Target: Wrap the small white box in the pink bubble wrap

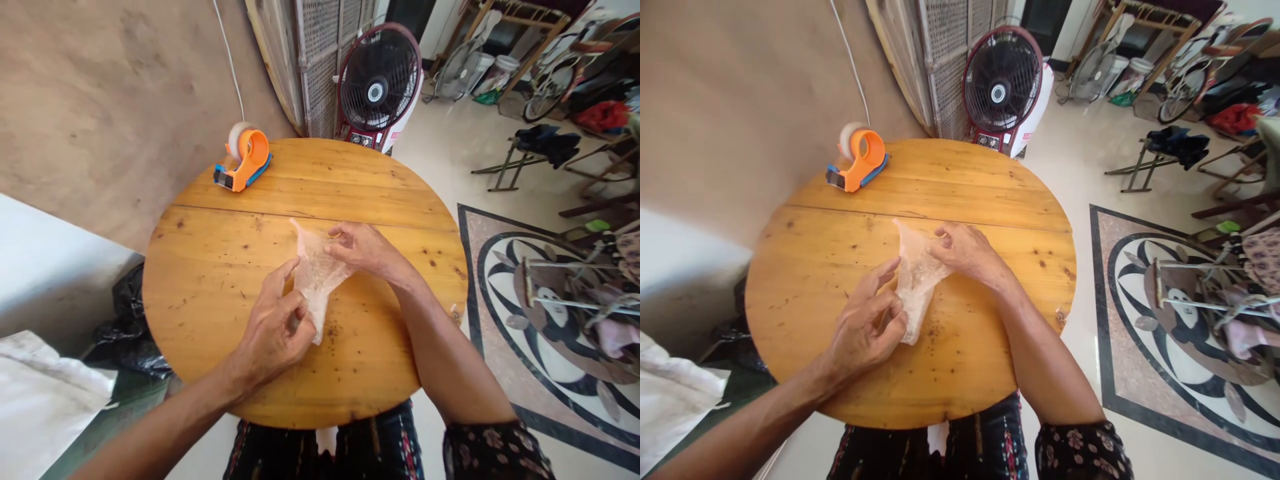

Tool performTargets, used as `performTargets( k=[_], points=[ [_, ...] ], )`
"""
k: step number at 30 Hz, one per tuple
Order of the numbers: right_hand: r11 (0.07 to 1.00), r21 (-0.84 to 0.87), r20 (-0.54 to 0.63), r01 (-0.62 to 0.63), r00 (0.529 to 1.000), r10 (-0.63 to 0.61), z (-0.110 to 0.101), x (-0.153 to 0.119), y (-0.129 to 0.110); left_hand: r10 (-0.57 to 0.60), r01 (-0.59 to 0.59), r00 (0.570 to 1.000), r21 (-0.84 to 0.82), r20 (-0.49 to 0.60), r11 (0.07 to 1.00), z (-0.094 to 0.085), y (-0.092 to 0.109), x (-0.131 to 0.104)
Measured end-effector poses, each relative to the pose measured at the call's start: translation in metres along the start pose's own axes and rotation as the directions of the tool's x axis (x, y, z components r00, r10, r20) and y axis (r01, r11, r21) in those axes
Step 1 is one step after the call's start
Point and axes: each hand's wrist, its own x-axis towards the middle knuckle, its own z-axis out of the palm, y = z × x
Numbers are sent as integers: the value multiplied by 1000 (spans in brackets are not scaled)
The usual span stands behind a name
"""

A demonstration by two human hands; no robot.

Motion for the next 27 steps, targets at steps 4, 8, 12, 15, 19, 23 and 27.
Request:
performTargets(
  k=[4,8,12,15,19,23,27],
  points=[
    [998,49,-42,32,999,-30,8,5,5,-15,20,997,-64,74,998,-5,-1,5],
    [993,116,-77,-29,996,38,13,11,16,-16,34,981,-90,193,995,-11,-4,12],
    [980,186,-59,-70,995,82,13,15,25,22,12,964,-125,265,992,-15,-7,17],
    [979,187,-52,-79,995,90,10,14,27,49,-3,957,-160,286,987,-15,-6,21],
    [981,176,-36,-86,995,94,7,13,26,62,-5,950,-183,306,983,-14,-7,24],
    [982,176,-17,-74,997,78,6,13,28,57,-1,950,-179,307,984,-12,-8,25],
    [977,202,16,-65,998,63,1,10,31,55,-3,949,-164,312,986,-12,-8,24]
  ],
)
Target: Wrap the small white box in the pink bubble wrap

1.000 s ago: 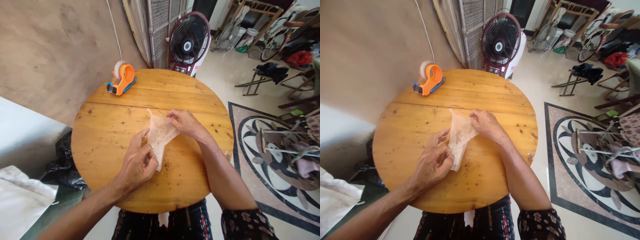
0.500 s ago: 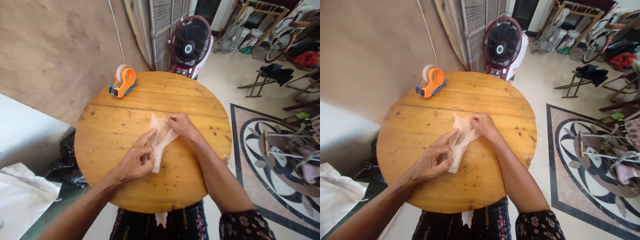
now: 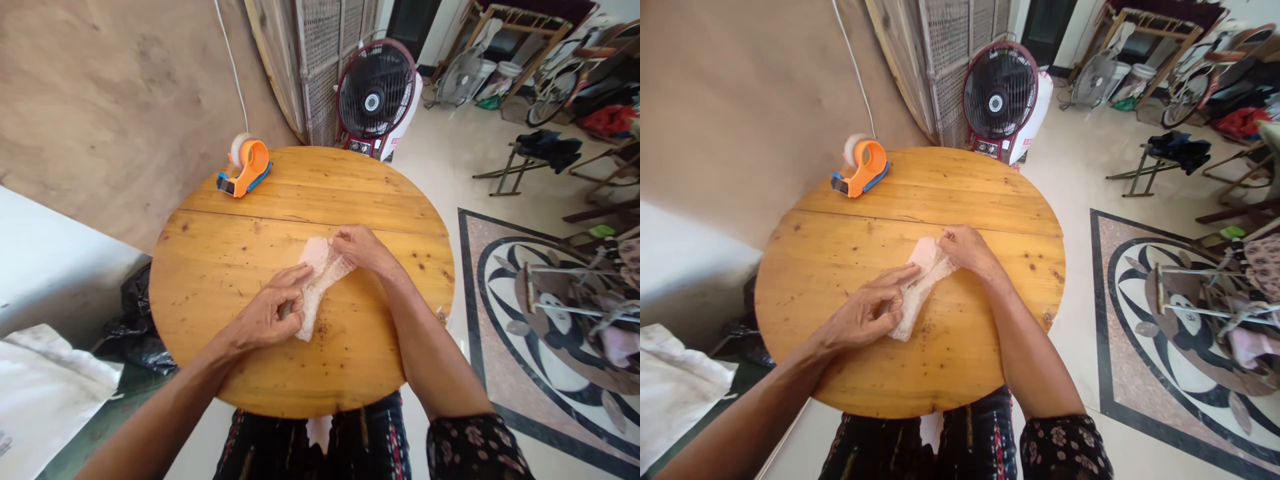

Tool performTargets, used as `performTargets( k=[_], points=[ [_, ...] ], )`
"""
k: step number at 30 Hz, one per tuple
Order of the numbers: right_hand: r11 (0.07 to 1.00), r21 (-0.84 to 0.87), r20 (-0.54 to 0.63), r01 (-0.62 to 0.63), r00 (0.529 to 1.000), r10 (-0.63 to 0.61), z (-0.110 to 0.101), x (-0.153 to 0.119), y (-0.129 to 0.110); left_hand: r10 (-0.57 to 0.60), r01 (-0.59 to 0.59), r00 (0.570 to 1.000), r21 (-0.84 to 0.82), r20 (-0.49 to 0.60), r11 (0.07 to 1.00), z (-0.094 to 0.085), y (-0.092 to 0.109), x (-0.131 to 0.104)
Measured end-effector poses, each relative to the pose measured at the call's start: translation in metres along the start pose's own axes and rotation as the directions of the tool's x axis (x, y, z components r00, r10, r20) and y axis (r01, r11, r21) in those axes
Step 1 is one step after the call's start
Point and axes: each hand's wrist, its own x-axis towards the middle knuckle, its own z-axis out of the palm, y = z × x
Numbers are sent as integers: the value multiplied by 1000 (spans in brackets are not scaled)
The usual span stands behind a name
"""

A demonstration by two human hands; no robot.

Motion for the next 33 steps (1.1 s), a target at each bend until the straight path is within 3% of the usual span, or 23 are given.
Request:
performTargets(
  k=[6,15,22,28,33],
  points=[
    [999,-20,13,-33,999,33,-10,-7,-6,30,-30,999,5,16,1000,-2,1,2],
    [989,-146,-3,-36,999,36,-8,-4,-9,25,-25,998,5,49,1000,-3,0,4],
    [996,63,208,-68,977,54,-35,-20,-6,33,-33,998,7,51,999,-2,-2,3],
    [946,320,216,-49,976,-23,-32,-21,-11,53,-54,998,3,34,999,-1,-4,2],
    [916,392,243,-88,970,-11,-27,-20,-16,58,-58,998,1,36,998,-1,-3,2]
  ],
)
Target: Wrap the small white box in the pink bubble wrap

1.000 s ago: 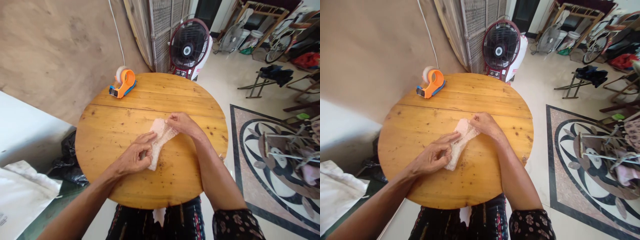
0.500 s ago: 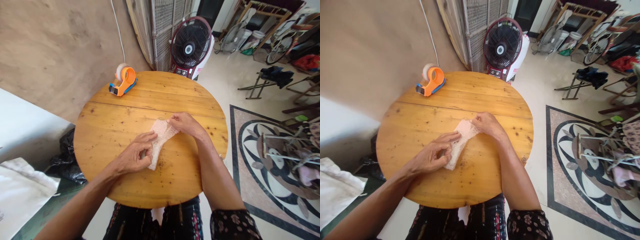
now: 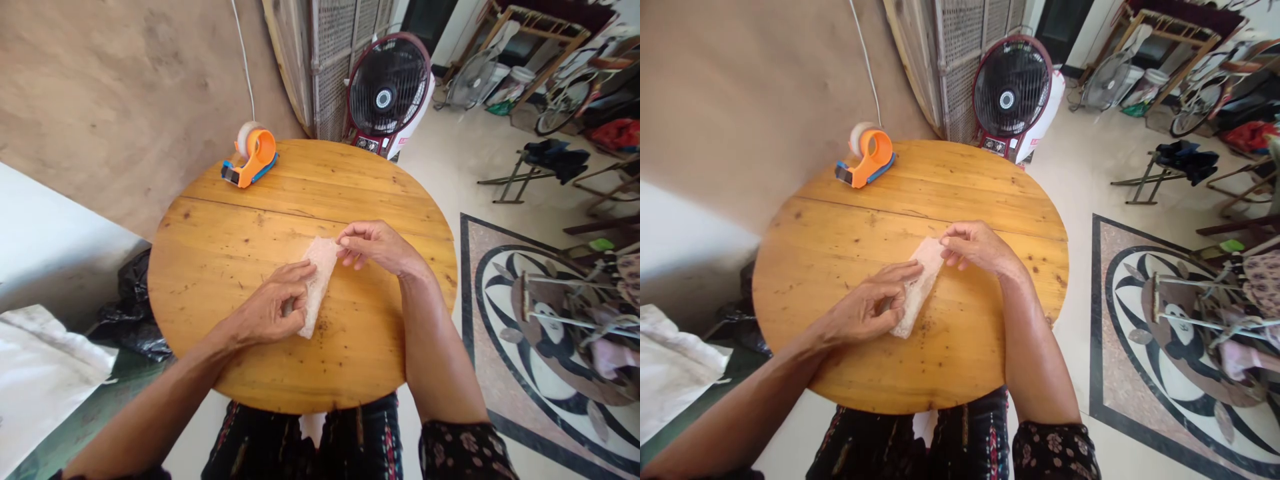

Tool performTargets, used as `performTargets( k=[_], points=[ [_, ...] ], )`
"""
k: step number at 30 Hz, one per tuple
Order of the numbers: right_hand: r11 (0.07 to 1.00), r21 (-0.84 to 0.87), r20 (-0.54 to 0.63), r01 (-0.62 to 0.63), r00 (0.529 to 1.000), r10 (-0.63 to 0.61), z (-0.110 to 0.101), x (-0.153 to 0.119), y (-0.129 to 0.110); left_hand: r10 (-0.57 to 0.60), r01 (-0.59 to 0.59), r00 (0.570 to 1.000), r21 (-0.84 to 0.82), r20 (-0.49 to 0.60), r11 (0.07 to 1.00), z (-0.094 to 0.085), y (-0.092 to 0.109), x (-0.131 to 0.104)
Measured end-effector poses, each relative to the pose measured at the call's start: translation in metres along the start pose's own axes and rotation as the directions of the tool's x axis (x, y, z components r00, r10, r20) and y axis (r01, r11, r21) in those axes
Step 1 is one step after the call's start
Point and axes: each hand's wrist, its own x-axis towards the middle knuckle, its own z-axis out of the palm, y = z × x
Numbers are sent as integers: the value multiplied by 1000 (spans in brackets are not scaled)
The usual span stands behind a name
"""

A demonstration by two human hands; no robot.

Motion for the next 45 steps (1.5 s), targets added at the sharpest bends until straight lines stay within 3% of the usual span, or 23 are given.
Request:
performTargets(
  k=[9,14,20,30,36,41,45],
  points=[
    [992,2,176,127,976,-125,8,20,22,-17,17,1000,51,-15,999,1,2,-1],
    [985,-9,143,173,975,-170,15,26,29,-26,28,999,69,-27,997,2,3,-3],
    [934,-265,62,241,971,-233,17,23,27,-32,32,999,56,-12,998,0,4,-2],
    [723,-587,188,365,930,-317,22,17,22,-22,23,1000,67,-22,997,0,5,0],
    [597,-764,100,245,959,-265,41,22,17,-31,34,999,76,-44,997,-3,13,-1],
    [519,-843,25,144,973,-230,49,23,15,36,-24,994,119,-102,993,-3,13,-2],
    [508,-854,-9,111,973,-229,51,25,18,71,-62,996,163,-47,985,-1,7,-2]
  ],
)
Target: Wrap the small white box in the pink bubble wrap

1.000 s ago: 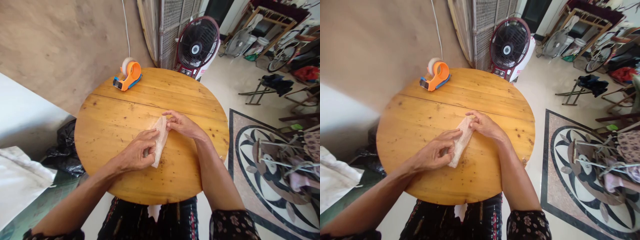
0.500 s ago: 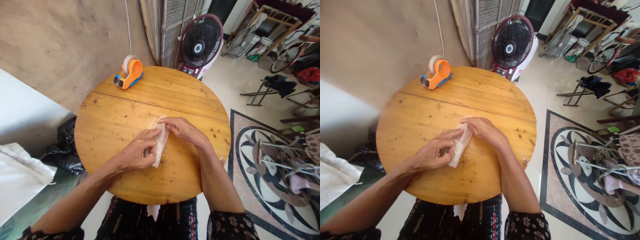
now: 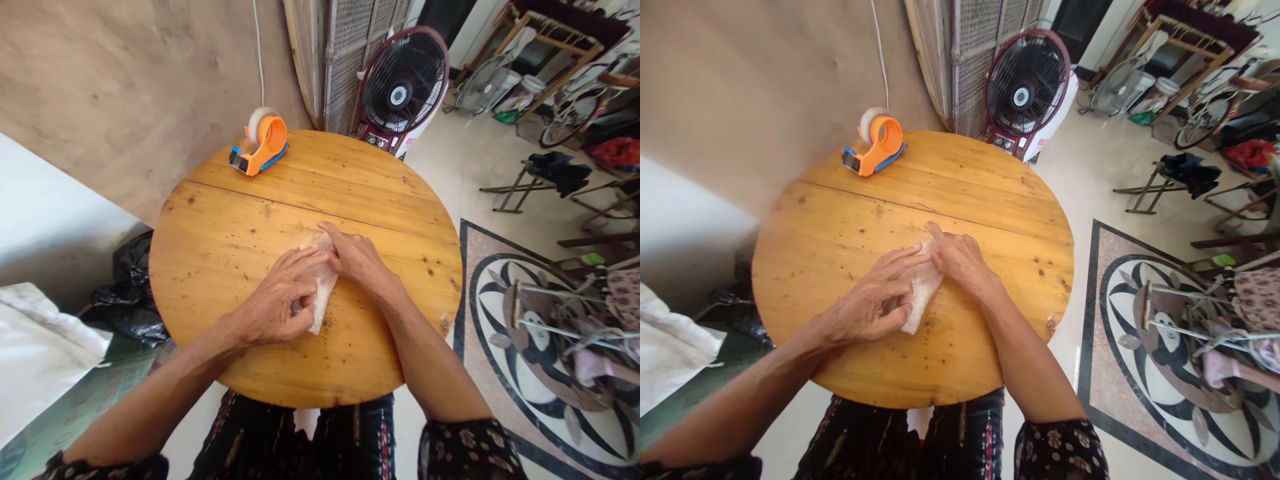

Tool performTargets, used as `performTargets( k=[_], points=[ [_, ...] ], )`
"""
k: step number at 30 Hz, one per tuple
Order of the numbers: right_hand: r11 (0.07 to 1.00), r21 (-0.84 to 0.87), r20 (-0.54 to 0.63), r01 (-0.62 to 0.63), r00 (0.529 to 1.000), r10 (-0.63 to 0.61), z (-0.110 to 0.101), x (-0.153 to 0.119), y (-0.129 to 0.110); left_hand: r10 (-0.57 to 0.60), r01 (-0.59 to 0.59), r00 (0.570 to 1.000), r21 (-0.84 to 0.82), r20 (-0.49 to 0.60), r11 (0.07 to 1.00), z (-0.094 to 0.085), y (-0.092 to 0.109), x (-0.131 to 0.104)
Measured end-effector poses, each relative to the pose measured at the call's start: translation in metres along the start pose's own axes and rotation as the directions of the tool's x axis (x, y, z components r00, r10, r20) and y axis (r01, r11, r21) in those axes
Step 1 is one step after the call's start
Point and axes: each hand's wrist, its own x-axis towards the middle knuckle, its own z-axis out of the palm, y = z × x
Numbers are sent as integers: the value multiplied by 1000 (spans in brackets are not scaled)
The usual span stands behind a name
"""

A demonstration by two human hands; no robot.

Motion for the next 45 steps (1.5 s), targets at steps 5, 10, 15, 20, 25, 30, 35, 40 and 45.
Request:
performTargets(
  k=[5,10,15,20,25,30,35,40,45],
  points=[
    [996,93,-9,10,1000,-10,-5,-1,9,-12,15,998,-57,54,998,2,-5,-1],
    [980,184,-86,-80,992,97,-13,-3,25,-2,6,999,-77,40,997,3,-5,-2],
    [963,251,-118,-94,985,127,-8,1,29,30,-29,999,-86,14,996,4,-6,-1],
    [954,297,-164,-41,982,93,0,6,32,27,-26,999,-88,17,996,3,-6,-2],
    [933,360,-153,-14,986,74,4,12,35,36,-35,999,-92,9,995,4,-7,-3],
    [895,441,-158,-59,977,142,4,13,34,37,-36,999,-85,8,996,4,-6,-2],
    [883,455,-97,-112,980,175,3,12,34,51,-49,999,-88,17,995,4,-6,-2],
    [889,434,-78,-146,977,199,5,13,34,42,-40,999,-87,21,995,3,-7,-1],
    [875,465,-93,-135,975,200,7,14,34,46,-46,999,-54,4,998,4,-6,-3]
  ],
)
